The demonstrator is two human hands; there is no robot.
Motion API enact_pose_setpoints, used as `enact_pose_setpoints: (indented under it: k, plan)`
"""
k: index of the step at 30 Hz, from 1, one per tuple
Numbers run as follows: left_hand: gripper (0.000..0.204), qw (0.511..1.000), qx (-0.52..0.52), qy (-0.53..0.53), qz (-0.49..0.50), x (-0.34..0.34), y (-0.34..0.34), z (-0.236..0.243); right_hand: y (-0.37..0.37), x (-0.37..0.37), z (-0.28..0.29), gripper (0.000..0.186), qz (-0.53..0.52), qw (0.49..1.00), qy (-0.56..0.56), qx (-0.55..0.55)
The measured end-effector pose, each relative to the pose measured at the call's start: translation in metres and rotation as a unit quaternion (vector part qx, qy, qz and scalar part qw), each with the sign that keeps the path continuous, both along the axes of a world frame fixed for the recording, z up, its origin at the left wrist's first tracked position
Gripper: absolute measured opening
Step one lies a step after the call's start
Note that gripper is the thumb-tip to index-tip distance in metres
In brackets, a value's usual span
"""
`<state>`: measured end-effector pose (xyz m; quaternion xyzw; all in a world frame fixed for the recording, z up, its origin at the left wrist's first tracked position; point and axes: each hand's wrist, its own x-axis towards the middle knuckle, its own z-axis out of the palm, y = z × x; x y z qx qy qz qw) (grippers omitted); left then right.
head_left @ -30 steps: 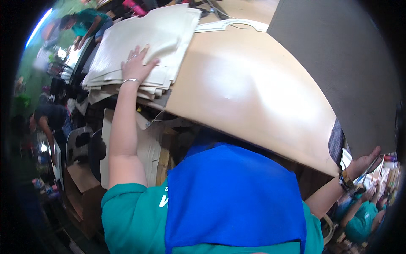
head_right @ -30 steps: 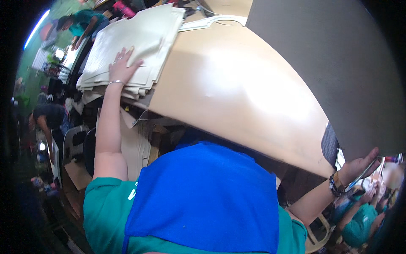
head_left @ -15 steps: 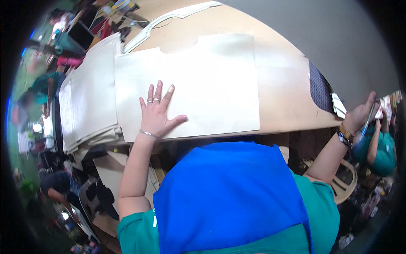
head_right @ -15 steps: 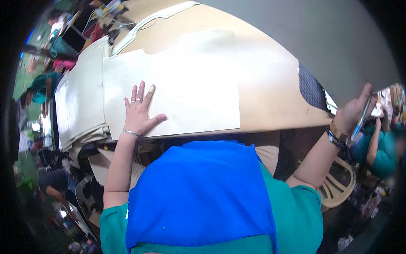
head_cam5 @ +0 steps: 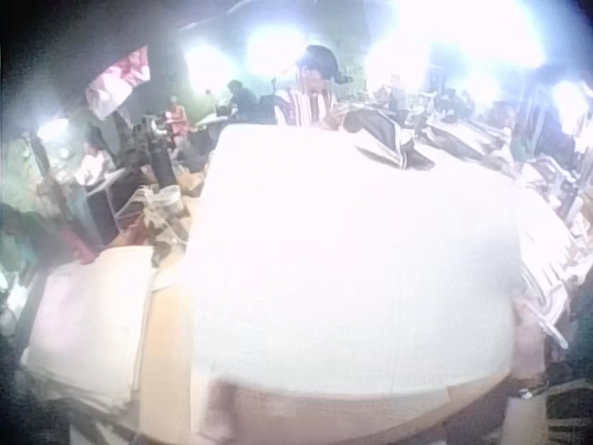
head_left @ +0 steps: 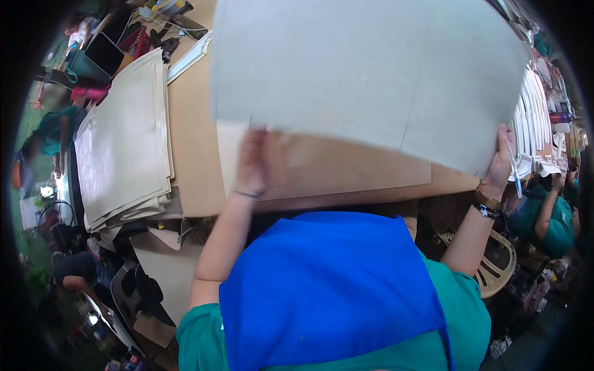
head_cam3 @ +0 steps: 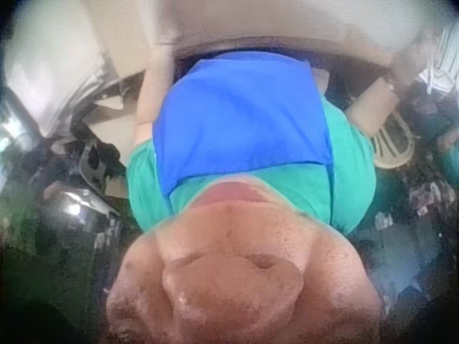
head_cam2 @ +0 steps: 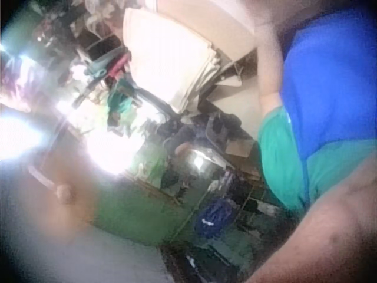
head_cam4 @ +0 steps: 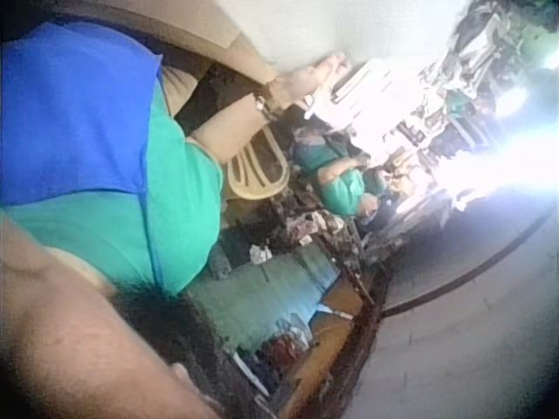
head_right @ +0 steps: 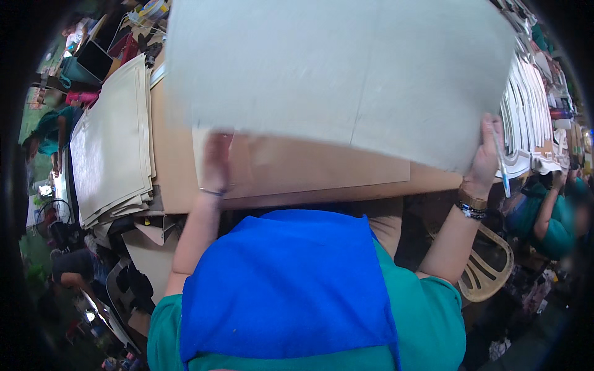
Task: The person places a pattern on a stack of beige fabric and traces the outline with a blue pen. They then lift the pattern, flip the fabric stack over, and repeat the tracing process on the other side.
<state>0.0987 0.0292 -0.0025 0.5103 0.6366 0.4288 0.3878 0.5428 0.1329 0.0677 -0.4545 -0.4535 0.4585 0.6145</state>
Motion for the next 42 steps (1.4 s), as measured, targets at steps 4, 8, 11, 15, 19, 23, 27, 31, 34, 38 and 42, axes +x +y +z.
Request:
enact_pose_setpoints:
  k: [4, 8, 11, 15, 19, 23, 27, 31, 34, 38, 42]
  plan:
    - [0.059, 0.89, -0.011, -0.455, 0.011, -0.072, -0.001, 0.021, -0.012, -0.035, -0.028, 0.024, 0.023, 0.989, -0.112, -0.097]
    - [0.05, 0.969, -0.139, -0.173, 0.104, -0.091, -0.007, 0.02, -0.021, -0.059, -0.057, 0.027, 0.033, 0.949, -0.298, -0.095]
    - [0.043, 0.99, -0.071, 0.033, 0.119, -0.088, -0.003, 0.004, -0.021, -0.062, -0.068, 0.033, 0.024, 0.913, -0.392, -0.108]
    - [0.044, 0.978, -0.099, 0.082, 0.164, -0.076, 0.0, 0.013, -0.019, -0.068, -0.068, 0.042, -0.01, 0.895, -0.436, -0.093]
    - [0.051, 0.967, -0.12, 0.157, 0.161, -0.069, 0.003, 0.025, -0.019, -0.076, -0.062, 0.054, 0.001, 0.884, -0.456, -0.102]
    - [0.054, 0.964, -0.108, 0.19, 0.151, -0.08, -0.003, 0.013, -0.016, -0.078, -0.058, 0.055, 0.006, 0.871, -0.481, -0.101]
    - [0.054, 0.954, -0.131, 0.217, 0.158, -0.075, -0.002, 0.016, -0.015, -0.078, -0.055, 0.056, 0.018, 0.863, -0.491, -0.12]
    - [0.054, 0.963, -0.118, 0.181, 0.161, -0.083, -0.005, 0.008, -0.013, -0.078, -0.053, 0.057, 0.029, 0.859, -0.501, -0.106]
    - [0.052, 0.965, -0.117, 0.164, 0.166, -0.081, -0.005, 0.01, -0.011, -0.079, -0.05, 0.058, 0.036, 0.857, -0.5, -0.122]
    - [0.046, 0.966, -0.103, 0.162, 0.172, -0.078, -0.005, 0.009, -0.01, -0.079, -0.047, 0.058, 0.038, 0.849, -0.512, -0.127]
    - [0.046, 0.967, -0.098, 0.168, 0.162, -0.079, -0.004, 0.01, -0.009, -0.079, -0.047, 0.058, 0.033, 0.846, -0.516, -0.129]
